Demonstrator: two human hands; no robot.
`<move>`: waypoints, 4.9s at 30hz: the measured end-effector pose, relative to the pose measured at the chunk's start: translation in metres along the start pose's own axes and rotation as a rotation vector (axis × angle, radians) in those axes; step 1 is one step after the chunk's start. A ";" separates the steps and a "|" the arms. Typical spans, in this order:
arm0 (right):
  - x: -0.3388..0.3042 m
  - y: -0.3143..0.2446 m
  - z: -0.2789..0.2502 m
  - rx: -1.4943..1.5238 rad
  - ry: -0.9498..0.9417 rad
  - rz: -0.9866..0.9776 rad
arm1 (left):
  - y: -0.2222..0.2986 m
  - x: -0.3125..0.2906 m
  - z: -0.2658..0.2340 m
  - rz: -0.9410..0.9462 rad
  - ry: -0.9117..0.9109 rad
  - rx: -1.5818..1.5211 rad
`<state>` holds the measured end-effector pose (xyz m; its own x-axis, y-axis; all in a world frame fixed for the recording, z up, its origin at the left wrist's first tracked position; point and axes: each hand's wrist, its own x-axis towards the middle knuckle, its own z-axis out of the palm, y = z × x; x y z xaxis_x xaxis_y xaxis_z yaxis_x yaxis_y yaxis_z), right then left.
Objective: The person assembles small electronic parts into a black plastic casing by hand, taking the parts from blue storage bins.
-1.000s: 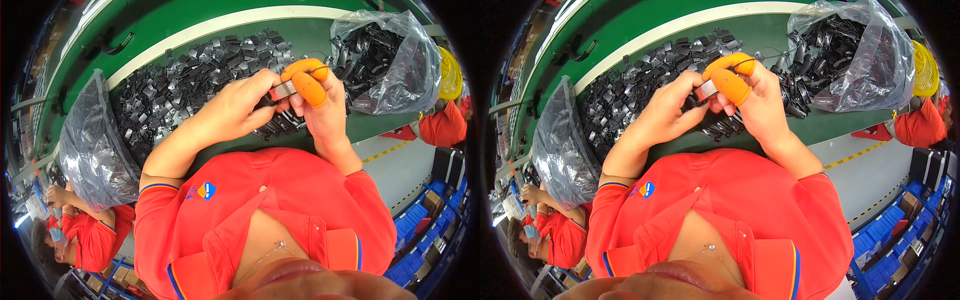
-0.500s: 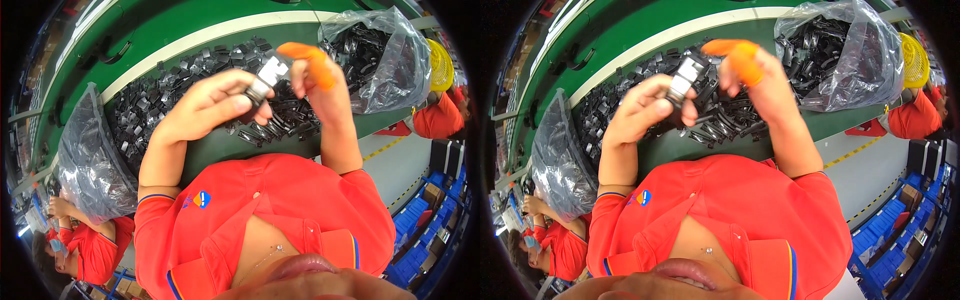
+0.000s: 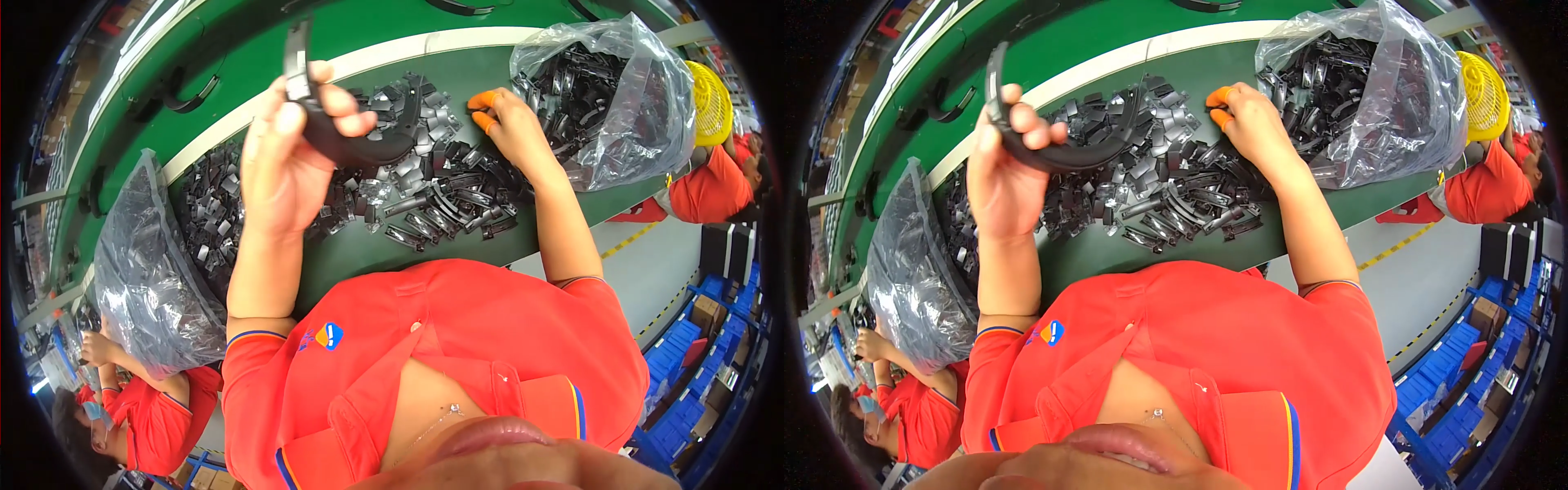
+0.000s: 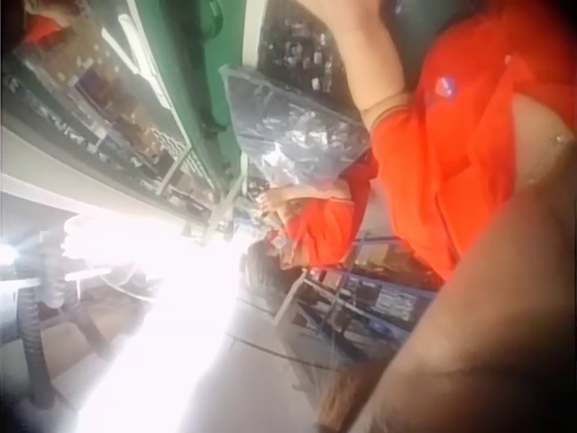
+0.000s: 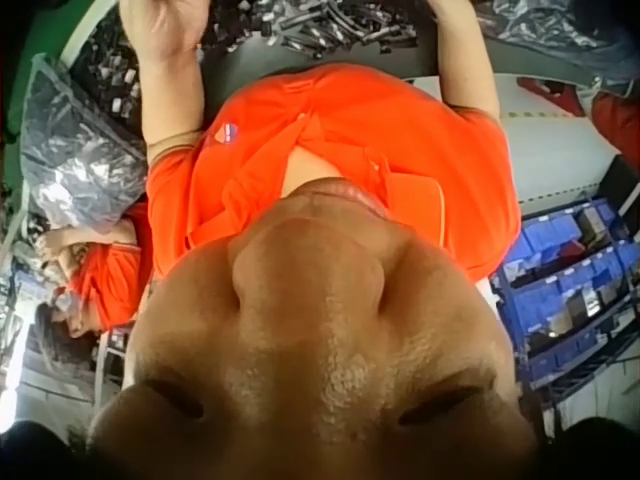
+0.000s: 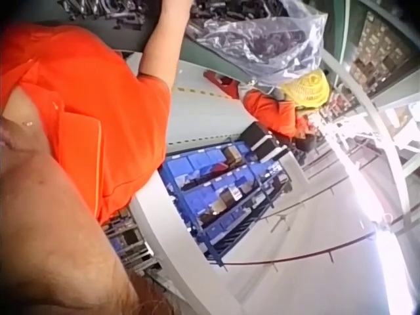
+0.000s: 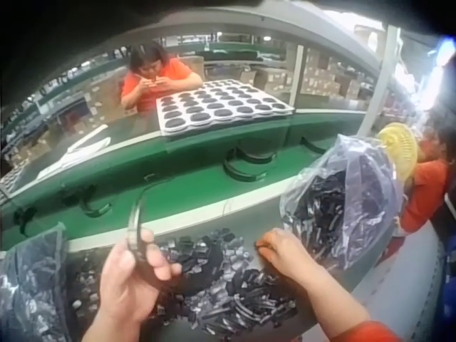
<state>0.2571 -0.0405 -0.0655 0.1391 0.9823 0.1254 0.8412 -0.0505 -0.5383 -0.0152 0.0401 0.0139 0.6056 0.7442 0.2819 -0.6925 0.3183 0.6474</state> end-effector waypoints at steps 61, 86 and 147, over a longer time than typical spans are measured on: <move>-0.028 -0.129 0.000 0.817 0.207 -0.200 | -0.065 -0.039 0.027 0.017 -0.014 0.339; -0.030 -0.105 -0.006 0.381 0.270 -0.578 | -0.051 -0.033 0.028 -0.212 -0.195 0.890; -0.015 -0.008 -0.015 0.825 0.413 0.317 | 0.128 0.167 -0.331 -0.053 1.049 1.819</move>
<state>0.2562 -0.0578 -0.0505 0.6003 0.7965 0.0721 0.1250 -0.0044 -0.9921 -0.1322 0.3992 -0.0902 -0.2399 0.9369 0.2544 0.7829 0.0318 0.6213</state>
